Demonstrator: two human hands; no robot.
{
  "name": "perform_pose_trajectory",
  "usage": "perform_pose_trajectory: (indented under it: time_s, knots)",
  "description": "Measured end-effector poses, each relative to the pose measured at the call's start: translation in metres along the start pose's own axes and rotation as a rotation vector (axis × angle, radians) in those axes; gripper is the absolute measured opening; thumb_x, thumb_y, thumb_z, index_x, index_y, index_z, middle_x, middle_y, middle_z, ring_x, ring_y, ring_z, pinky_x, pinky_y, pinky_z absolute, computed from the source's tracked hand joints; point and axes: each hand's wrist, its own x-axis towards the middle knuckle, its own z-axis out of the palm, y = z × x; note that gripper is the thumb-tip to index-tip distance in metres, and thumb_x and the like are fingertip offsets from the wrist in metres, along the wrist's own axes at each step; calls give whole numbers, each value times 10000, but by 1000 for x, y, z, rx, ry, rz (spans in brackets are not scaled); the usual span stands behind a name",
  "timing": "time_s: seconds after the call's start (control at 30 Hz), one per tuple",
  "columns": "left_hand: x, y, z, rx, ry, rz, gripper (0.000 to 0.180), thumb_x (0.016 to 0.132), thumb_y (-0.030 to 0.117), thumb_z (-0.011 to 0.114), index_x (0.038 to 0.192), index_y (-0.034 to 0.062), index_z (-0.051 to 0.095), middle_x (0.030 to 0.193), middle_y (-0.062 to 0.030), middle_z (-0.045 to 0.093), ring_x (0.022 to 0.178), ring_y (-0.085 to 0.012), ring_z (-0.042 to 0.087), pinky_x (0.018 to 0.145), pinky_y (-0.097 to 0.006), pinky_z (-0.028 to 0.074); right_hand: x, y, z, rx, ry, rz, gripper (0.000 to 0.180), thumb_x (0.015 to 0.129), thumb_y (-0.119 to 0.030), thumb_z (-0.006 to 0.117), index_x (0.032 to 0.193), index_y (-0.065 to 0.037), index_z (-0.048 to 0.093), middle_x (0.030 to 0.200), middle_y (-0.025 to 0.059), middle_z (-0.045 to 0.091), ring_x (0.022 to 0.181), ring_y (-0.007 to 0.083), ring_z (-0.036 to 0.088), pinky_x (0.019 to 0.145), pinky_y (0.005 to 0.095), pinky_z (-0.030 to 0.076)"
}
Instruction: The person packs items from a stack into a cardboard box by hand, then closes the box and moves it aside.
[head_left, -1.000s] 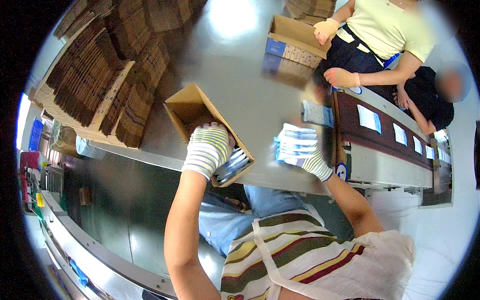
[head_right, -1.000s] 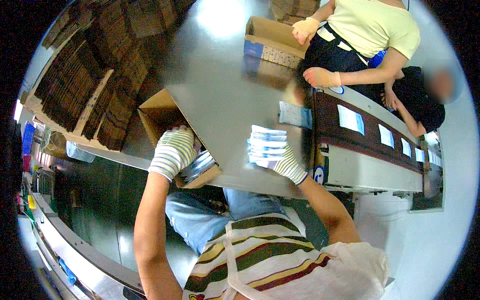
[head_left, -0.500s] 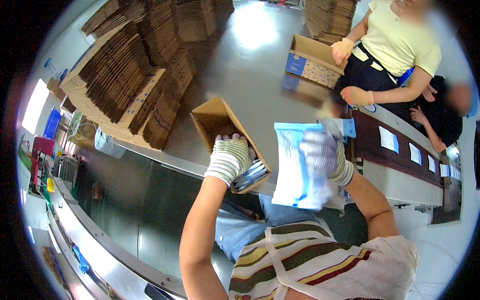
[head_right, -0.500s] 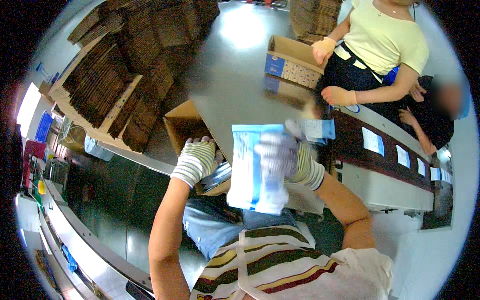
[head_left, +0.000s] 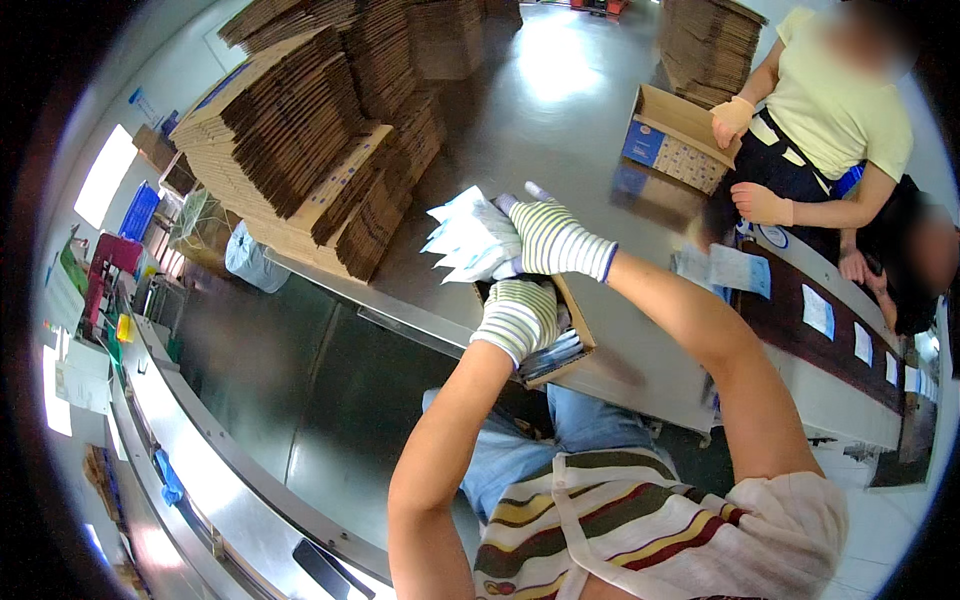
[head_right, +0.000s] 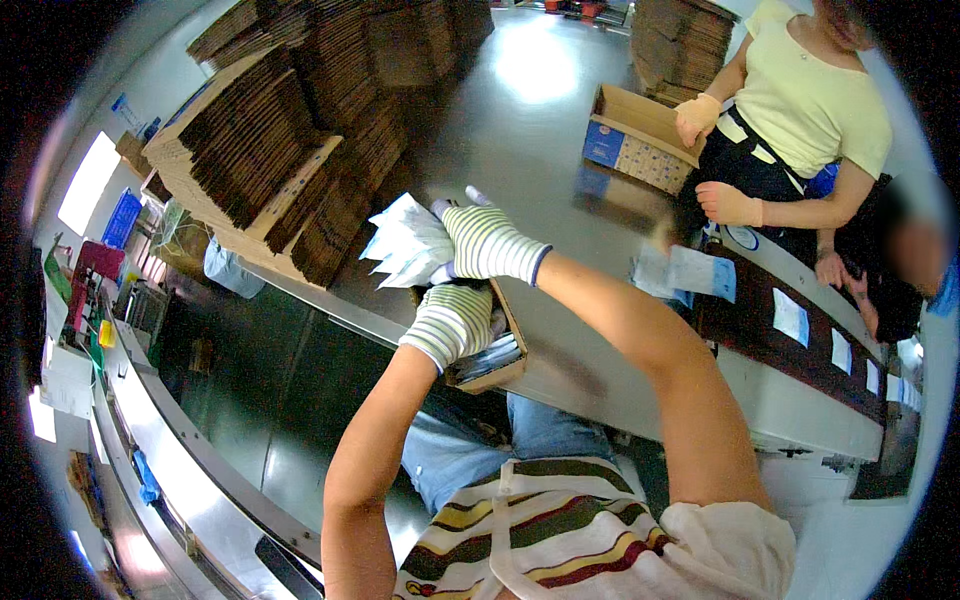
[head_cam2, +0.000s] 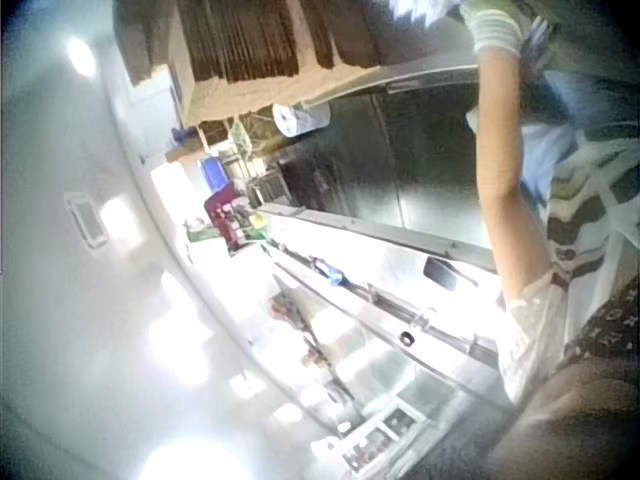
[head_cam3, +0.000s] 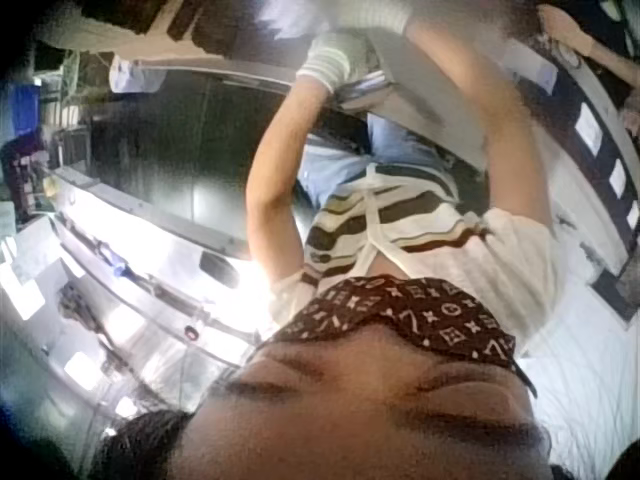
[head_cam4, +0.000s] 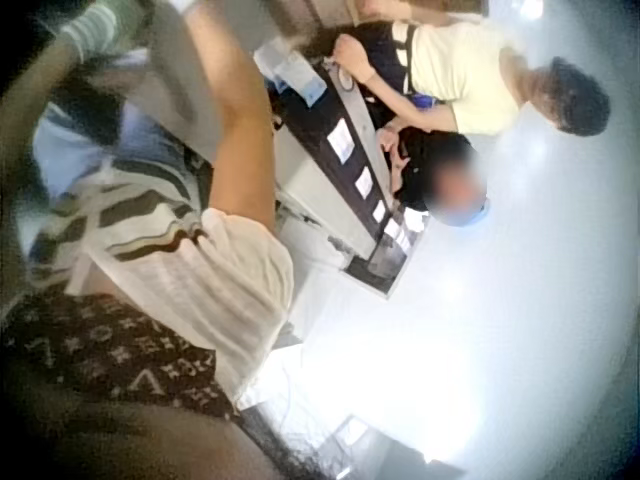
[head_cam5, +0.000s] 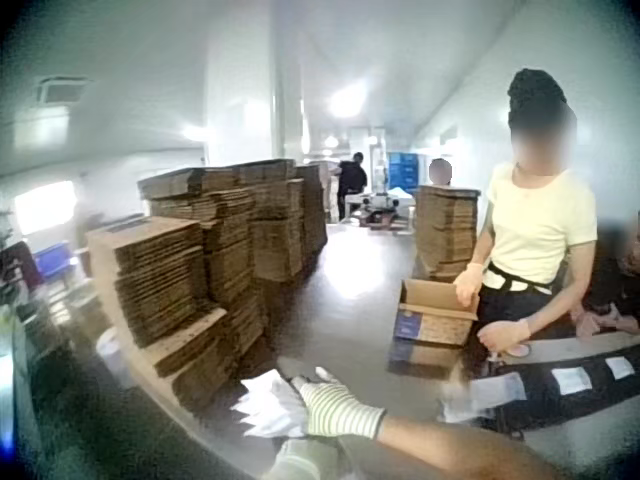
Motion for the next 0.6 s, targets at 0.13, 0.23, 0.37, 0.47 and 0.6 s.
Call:
perform_pose_trajectory:
  time_s: [0.13,0.23,0.37,0.47,0.6]
  knots:
    - [0,2,-8,-15,-1,4,452,831,377,508,1011,-21,623,873,-200,669,790,-329,654,730,-431,519,7,0,-5,-113,-244,8,966,630,-530,728,1339,33,388,1256,259,509,1216,326,469,1122,463,187]
    - [-5,-4,0,-28,-21,-21,463,842,392,490,1015,-22,603,845,-206,667,775,-333,655,714,-437,520,0,-4,-10,-13,-103,-48,1003,594,-392,815,1371,16,330,1259,258,498,1235,341,444,1094,429,270]
    - [-13,-4,-3,-1,5,-30,434,839,382,487,1007,0,604,822,-199,668,768,-338,654,713,-454,518,-41,9,-45,618,471,-309,914,655,-234,822,1362,-4,291,1267,171,494,1204,270,464,1030,388,364]
    - [-4,-1,-2,49,-42,15,460,839,412,473,972,6,640,876,-188,672,833,-324,658,741,-456,508,-97,-18,-62,546,521,-179,640,720,-219,778,1235,-22,453,1120,117,560,1078,232,541,942,382,423]
    - [19,-1,9,60,-226,6,341,897,300,432,1061,61,612,1061,-158,649,924,-317,648,750,-444,522,-134,-41,-32,177,266,-581,359,758,-324,678,1013,-84,600,830,102,618,733,285,605,677,409,489]
